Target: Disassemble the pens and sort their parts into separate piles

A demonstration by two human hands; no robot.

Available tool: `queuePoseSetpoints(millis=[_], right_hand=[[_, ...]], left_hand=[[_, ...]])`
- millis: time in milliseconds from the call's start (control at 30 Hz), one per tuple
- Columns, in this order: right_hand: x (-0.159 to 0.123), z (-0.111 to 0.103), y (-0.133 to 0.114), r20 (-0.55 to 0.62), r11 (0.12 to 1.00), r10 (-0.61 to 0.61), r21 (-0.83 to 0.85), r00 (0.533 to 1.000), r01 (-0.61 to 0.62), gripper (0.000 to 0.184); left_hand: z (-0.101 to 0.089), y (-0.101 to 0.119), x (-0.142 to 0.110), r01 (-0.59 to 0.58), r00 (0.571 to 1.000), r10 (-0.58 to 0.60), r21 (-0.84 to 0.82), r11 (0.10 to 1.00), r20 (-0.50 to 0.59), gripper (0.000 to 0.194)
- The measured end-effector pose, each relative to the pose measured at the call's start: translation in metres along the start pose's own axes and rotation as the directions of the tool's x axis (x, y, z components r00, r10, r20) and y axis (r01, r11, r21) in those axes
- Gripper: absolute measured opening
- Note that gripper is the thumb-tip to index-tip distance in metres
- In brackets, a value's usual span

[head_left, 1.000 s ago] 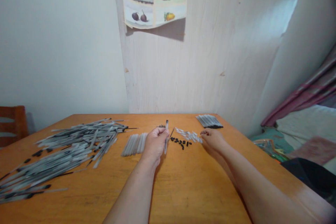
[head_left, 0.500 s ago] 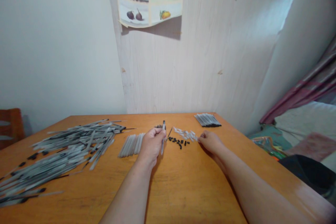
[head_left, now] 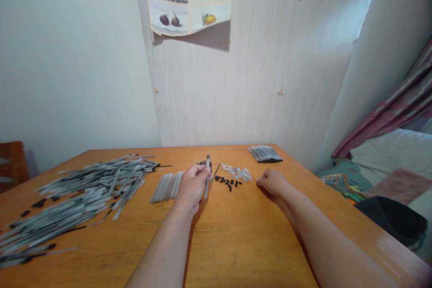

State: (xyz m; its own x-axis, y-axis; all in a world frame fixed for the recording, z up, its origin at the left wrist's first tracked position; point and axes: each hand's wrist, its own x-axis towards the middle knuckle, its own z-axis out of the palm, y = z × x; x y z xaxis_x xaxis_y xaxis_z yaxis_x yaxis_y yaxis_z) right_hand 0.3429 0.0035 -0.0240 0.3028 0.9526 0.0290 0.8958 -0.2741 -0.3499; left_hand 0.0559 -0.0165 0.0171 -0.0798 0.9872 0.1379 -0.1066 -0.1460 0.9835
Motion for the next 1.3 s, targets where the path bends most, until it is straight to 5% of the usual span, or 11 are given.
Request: queuePoseSetpoints(millis=[233,333,467,600,867,1033,1300], right_hand=[[-0.005,-0.004,-0.002,0.027,1.000,0.013,-0.024,1.000,-0.012,0.011],[-0.010,-0.010,-0.007,-0.045,0.999,-0.006,0.034,0.999,0.007,0.010],[-0.029,-0.023,-0.028,-0.091,0.946,-0.100,0.300,0.991,0.123,0.006],[-0.060,-0.030,-0.060,-0.032,0.757,-0.256,0.614,0.966,0.222,0.007],[-0.093,0.001,-0.099,0.042,0.519,-0.480,0.819,0.876,0.245,0.017],[-0.098,0.020,-0.107,0.076,0.477,-0.450,0.863,0.890,0.167,0.008],[-0.099,0.019,-0.110,0.096,0.440,-0.412,0.892,0.906,0.105,0.019]], left_hand=[[-0.002,0.001,0.001,0.048,0.999,-0.048,-0.070,0.996,0.006,0.035],[-0.003,0.002,0.002,0.077,0.997,-0.077,-0.142,0.987,0.002,0.037],[-0.004,0.000,0.005,0.077,0.997,-0.080,-0.251,0.965,0.001,0.038],[-0.006,-0.002,0.008,0.059,0.997,-0.071,-0.303,0.951,-0.029,0.039],[-0.006,-0.002,0.009,0.014,0.997,-0.043,-0.377,0.926,-0.068,0.036],[-0.006,-0.003,0.009,0.004,0.997,-0.036,-0.407,0.914,-0.069,0.034],[-0.003,-0.007,0.010,-0.011,0.997,-0.021,-0.383,0.924,-0.081,0.031]])
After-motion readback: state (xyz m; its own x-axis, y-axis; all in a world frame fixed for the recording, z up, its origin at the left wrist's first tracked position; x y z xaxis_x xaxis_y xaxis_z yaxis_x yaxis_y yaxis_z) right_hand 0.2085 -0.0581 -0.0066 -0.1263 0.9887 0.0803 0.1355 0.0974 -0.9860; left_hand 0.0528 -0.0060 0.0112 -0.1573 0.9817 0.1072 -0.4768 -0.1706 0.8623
